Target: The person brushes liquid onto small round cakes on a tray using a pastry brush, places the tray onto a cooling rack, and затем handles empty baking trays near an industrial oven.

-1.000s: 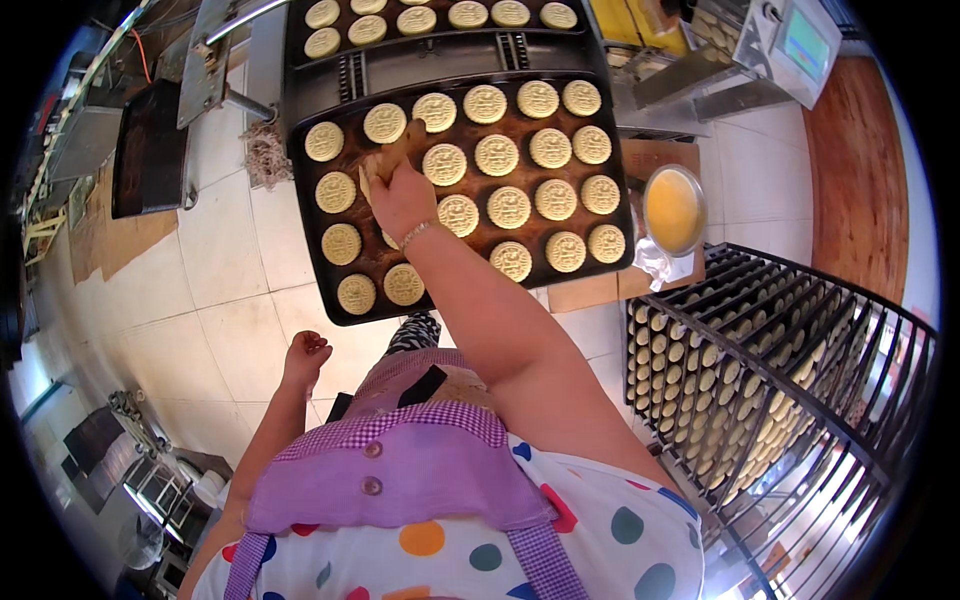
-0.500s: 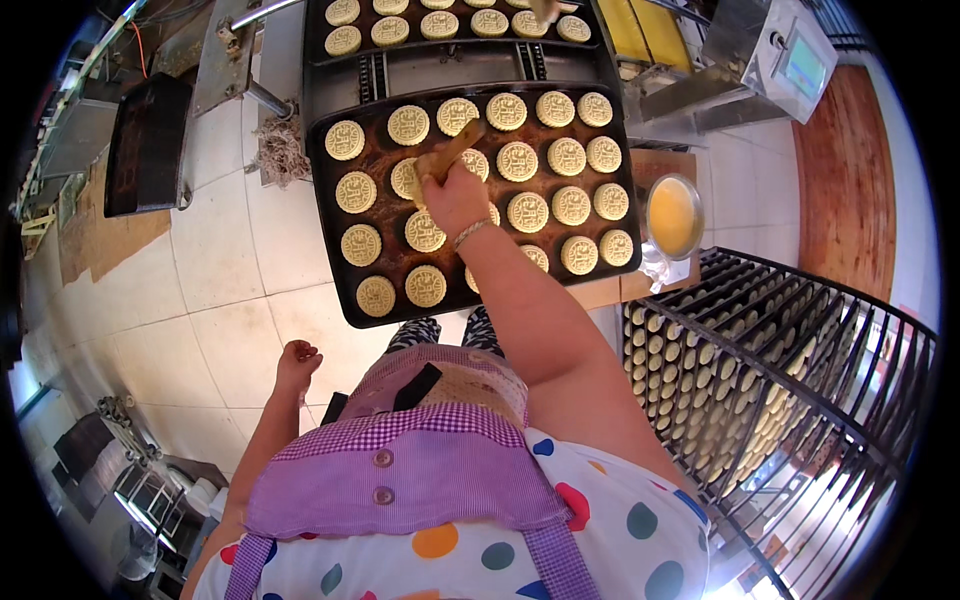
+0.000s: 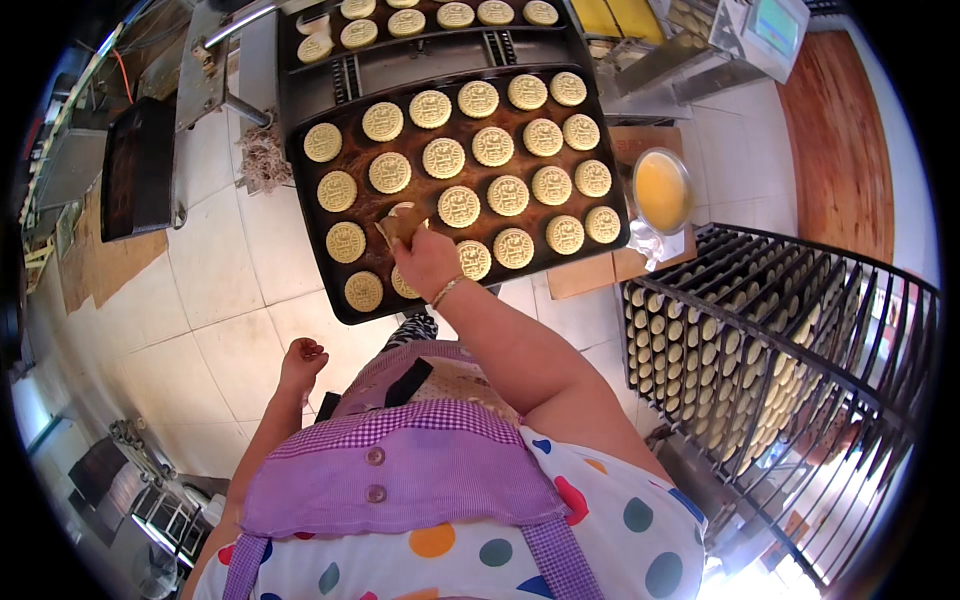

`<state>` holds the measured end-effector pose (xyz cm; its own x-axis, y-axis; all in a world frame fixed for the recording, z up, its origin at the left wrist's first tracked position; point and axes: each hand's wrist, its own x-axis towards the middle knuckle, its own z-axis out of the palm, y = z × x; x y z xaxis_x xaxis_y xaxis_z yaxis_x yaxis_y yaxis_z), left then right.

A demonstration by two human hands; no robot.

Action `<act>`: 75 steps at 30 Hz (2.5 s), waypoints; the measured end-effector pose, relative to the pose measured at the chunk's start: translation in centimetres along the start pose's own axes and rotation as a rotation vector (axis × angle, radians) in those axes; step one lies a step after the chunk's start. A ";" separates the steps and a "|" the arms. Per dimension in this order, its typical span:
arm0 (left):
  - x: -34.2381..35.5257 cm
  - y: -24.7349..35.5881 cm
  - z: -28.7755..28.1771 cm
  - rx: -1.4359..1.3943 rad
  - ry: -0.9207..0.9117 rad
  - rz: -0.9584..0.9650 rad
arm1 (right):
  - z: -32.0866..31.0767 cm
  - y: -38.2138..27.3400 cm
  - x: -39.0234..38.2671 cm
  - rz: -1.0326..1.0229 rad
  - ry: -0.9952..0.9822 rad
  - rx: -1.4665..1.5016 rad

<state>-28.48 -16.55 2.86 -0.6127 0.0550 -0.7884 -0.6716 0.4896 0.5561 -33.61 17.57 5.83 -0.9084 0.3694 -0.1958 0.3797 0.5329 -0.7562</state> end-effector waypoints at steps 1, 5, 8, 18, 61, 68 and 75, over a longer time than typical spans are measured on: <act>-0.1 0.2 0.1 0.007 0.011 -0.001 | -1.1 1.0 0.2 0.047 0.028 -0.052; -0.4 1.0 0.2 0.024 0.021 -0.005 | -10.8 8.8 3.9 0.218 0.468 -0.204; -0.4 1.1 0.7 0.039 0.015 -0.008 | -16.5 12.0 4.5 0.185 0.680 -0.146; 3.3 1.8 2.7 -0.012 0.165 0.005 | -5.8 8.1 -5.3 0.167 0.010 -0.049; -5.4 13.9 5.6 -0.629 -0.384 0.098 | -20.2 21.9 -28.9 1.042 0.926 0.683; -14.3 25.3 11.9 -0.362 -0.940 0.282 | -25.5 16.2 -44.3 1.248 1.386 0.564; -15.3 32.9 18.8 -0.209 -1.294 0.472 | -25.9 5.4 -51.7 1.071 1.956 0.694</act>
<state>-33.40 15.09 28.25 -0.0572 0.9893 -0.1341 -0.6314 0.0682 0.7724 19.95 21.06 28.05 0.8440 0.4851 -0.2288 -0.0449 -0.3611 -0.9314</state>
